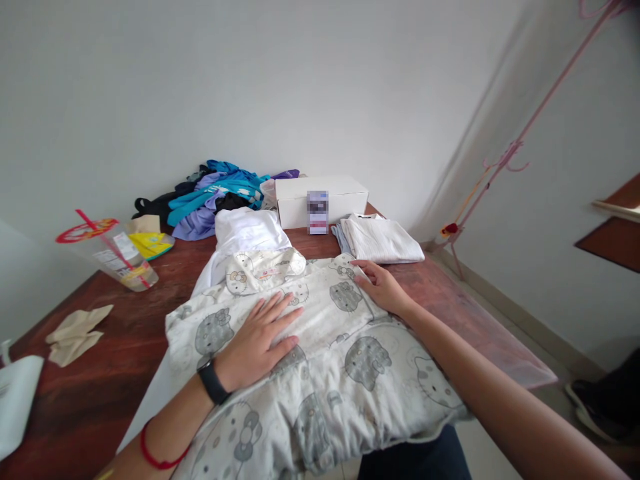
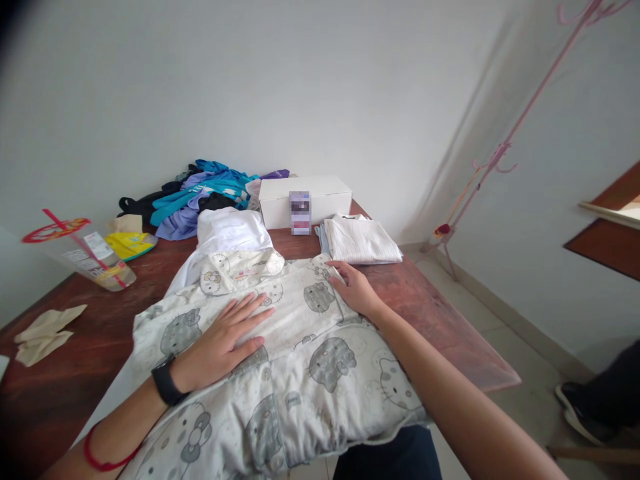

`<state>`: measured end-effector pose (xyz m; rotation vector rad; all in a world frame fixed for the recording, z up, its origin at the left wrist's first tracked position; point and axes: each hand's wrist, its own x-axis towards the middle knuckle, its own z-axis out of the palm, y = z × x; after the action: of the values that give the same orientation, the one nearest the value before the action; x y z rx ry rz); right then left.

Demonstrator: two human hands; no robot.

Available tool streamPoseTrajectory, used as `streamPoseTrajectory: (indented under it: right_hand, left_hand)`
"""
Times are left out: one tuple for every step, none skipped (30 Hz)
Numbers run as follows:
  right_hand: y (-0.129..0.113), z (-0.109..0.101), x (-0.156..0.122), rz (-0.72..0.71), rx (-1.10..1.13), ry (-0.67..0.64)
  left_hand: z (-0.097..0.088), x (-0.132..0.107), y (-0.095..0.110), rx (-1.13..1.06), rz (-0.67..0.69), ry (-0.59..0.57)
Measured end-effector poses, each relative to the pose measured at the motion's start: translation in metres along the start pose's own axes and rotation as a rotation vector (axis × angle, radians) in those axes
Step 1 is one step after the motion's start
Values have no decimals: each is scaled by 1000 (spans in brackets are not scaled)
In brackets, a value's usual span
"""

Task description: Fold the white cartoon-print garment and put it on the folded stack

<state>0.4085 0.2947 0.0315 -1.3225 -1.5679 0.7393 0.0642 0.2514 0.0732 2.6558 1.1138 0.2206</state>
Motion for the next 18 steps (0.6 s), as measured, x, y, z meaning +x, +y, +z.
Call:
streamPoseTrajectory:
  right_hand:
    - [0, 0, 0, 0, 5, -4]
    - [1, 0, 0, -1, 5, -9]
    - [1, 0, 0, -3, 1, -14]
    - [1, 0, -1, -5, -4, -17]
    - [1, -1, -1, -6, -10, -17]
    - [1, -1, -1, -7, -15, -17]
    - [1, -1, -1, -7, -15, -18]
    - [1, -1, -1, -8, -11, -20]
    - [1, 0, -1, -7, -3, -24]
    - [1, 0, -1, -5, 8, -27]
    - [0, 0, -1, -1, 21, -27]
    - [0, 1, -1, 5, 36, -25]
    - [0, 1, -2, 13, 53, -22]
    - [0, 1, -2, 26, 72, -18]
    - [0, 1, -1, 45, 90, -14]
    - [0, 0, -1, 70, 105, -7]
    - [0, -1, -1, 98, 111, 3]
    - [-1, -2, -1, 125, 104, 17]
  left_hand:
    - [0, 0, 0, -2, 0, 1]
    - [0, 0, 0, -4, 4, 4]
    - [0, 0, 0, -5, 7, 7]
    - [0, 1, 0, -4, 8, 7]
    - [0, 1, 0, -2, 5, 4]
    - [0, 1, 0, 0, 2, -1]
    - [0, 1, 0, 3, -2, -6]
    - [0, 1, 0, 3, -6, -10]
    - [0, 1, 0, 3, -9, -14]
    - [0, 1, 0, 1, -13, -20]
    - [0, 1, 1, -2, -17, -27]
    - [-1, 1, 1, -5, -20, -32]
    - [-1, 2, 1, -10, -22, -35]
    - [-1, 2, 1, -17, -21, -35]
    - [-2, 2, 1, -24, -19, -34]
    - [-2, 2, 1, -33, -18, -36]
    - [-3, 2, 1, -43, -18, -41]
    - [-4, 2, 1, -55, -22, -53]
